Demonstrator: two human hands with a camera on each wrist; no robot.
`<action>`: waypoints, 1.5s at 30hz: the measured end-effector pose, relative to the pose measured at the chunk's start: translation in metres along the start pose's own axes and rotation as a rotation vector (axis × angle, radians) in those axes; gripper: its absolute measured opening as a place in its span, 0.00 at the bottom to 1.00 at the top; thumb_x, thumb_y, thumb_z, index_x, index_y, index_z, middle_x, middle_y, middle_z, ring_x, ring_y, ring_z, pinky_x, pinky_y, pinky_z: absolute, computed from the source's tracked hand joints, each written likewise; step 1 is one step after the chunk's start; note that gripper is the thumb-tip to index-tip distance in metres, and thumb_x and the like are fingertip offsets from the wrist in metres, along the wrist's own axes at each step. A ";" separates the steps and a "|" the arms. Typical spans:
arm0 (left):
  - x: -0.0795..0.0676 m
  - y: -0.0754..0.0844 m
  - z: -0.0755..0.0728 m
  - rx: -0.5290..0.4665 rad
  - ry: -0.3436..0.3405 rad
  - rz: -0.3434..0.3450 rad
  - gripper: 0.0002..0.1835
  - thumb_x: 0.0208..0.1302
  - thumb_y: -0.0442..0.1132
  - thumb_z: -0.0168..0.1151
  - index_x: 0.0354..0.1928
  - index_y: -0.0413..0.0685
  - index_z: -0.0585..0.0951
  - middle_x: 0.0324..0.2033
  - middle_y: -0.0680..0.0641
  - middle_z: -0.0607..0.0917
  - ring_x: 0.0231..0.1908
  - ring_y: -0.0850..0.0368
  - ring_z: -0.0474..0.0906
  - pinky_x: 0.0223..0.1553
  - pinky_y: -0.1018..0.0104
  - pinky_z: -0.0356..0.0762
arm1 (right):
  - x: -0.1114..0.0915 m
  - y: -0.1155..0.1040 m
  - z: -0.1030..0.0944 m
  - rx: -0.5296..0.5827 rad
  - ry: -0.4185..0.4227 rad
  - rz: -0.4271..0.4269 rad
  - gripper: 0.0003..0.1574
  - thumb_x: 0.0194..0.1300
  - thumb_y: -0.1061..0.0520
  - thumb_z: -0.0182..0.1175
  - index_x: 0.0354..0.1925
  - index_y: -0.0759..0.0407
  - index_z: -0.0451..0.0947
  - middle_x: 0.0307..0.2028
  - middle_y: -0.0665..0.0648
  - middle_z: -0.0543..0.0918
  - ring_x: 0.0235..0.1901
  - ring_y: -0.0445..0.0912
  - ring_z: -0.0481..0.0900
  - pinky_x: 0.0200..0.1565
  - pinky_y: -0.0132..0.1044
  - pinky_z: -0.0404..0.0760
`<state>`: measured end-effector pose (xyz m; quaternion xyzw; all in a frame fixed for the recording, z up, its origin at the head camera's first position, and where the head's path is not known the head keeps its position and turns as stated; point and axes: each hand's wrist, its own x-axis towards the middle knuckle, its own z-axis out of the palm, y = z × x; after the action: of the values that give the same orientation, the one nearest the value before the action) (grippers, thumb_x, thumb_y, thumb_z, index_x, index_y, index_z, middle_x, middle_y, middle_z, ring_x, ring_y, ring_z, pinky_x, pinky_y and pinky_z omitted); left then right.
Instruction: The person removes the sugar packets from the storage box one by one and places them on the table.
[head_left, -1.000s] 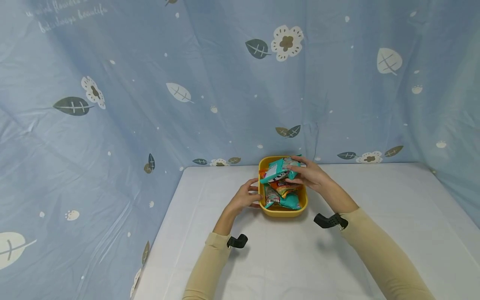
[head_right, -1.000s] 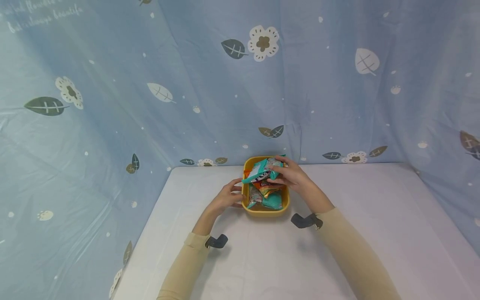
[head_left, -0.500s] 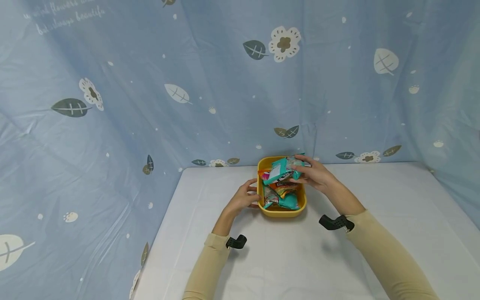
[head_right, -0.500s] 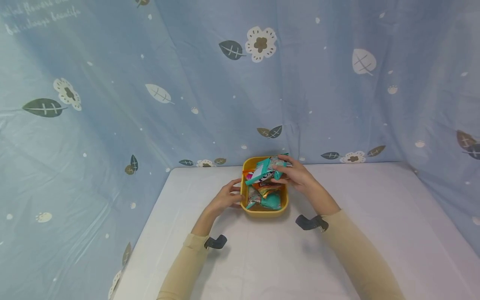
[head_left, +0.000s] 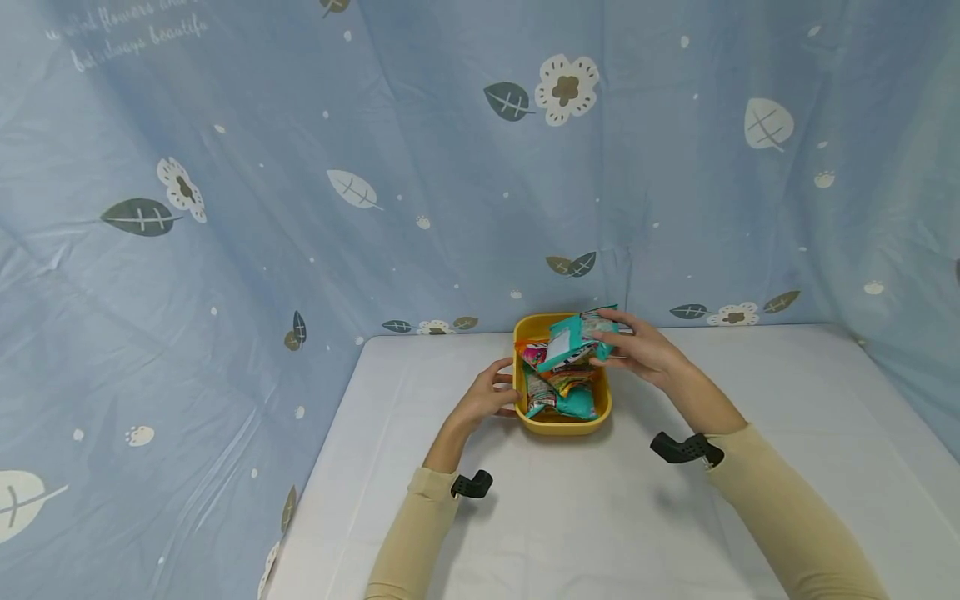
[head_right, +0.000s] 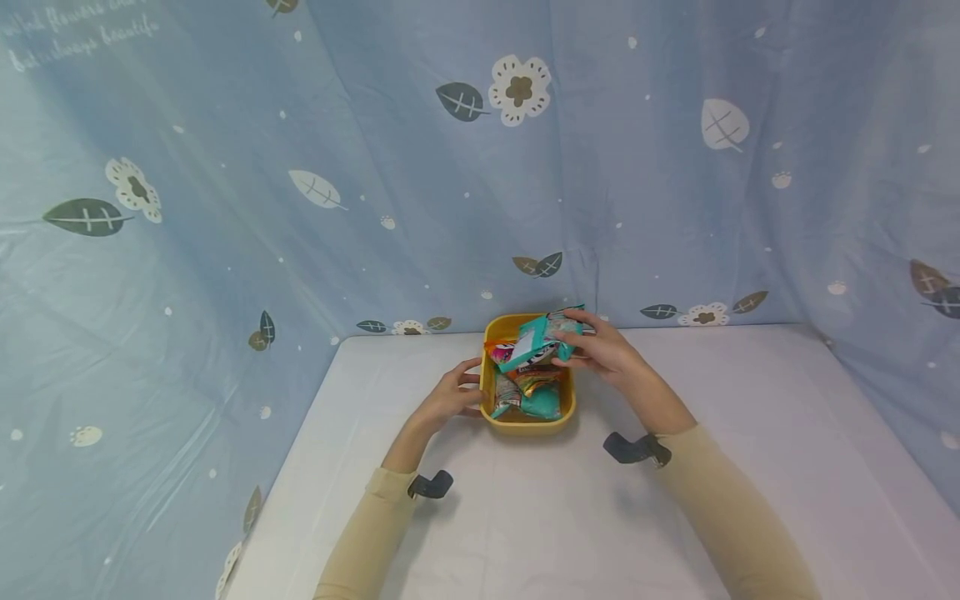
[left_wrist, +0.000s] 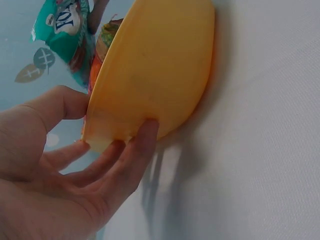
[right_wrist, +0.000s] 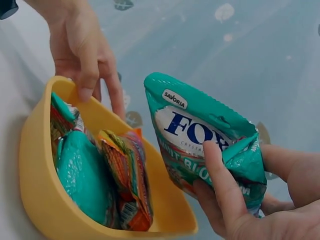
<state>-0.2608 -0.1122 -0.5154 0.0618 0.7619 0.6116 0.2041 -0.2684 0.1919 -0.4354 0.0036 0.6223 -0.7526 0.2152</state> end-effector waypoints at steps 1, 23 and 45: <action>0.000 0.000 0.000 0.000 0.000 0.001 0.40 0.61 0.31 0.62 0.74 0.55 0.60 0.60 0.36 0.73 0.50 0.46 0.81 0.39 0.55 0.89 | -0.001 0.000 -0.001 -0.001 -0.002 -0.001 0.46 0.72 0.57 0.56 0.78 0.51 0.43 0.68 0.68 0.56 0.50 0.47 0.80 0.58 0.45 0.83; -0.001 0.001 -0.001 -0.008 -0.014 -0.005 0.40 0.63 0.32 0.62 0.75 0.55 0.58 0.62 0.34 0.71 0.49 0.48 0.80 0.40 0.54 0.89 | -0.018 -0.004 -0.022 -0.015 0.006 -0.008 0.48 0.69 0.57 0.60 0.78 0.49 0.46 0.59 0.62 0.63 0.43 0.45 0.85 0.57 0.47 0.82; 0.000 -0.001 -0.001 -0.018 -0.013 0.001 0.39 0.63 0.32 0.62 0.75 0.55 0.59 0.61 0.34 0.71 0.50 0.46 0.80 0.41 0.53 0.89 | -0.035 0.001 -0.047 0.000 -0.021 -0.057 0.47 0.70 0.59 0.59 0.78 0.50 0.46 0.56 0.56 0.69 0.44 0.46 0.84 0.54 0.47 0.84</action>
<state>-0.2614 -0.1129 -0.5160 0.0642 0.7548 0.6182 0.2096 -0.2484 0.2475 -0.4376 -0.0220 0.6198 -0.7584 0.2003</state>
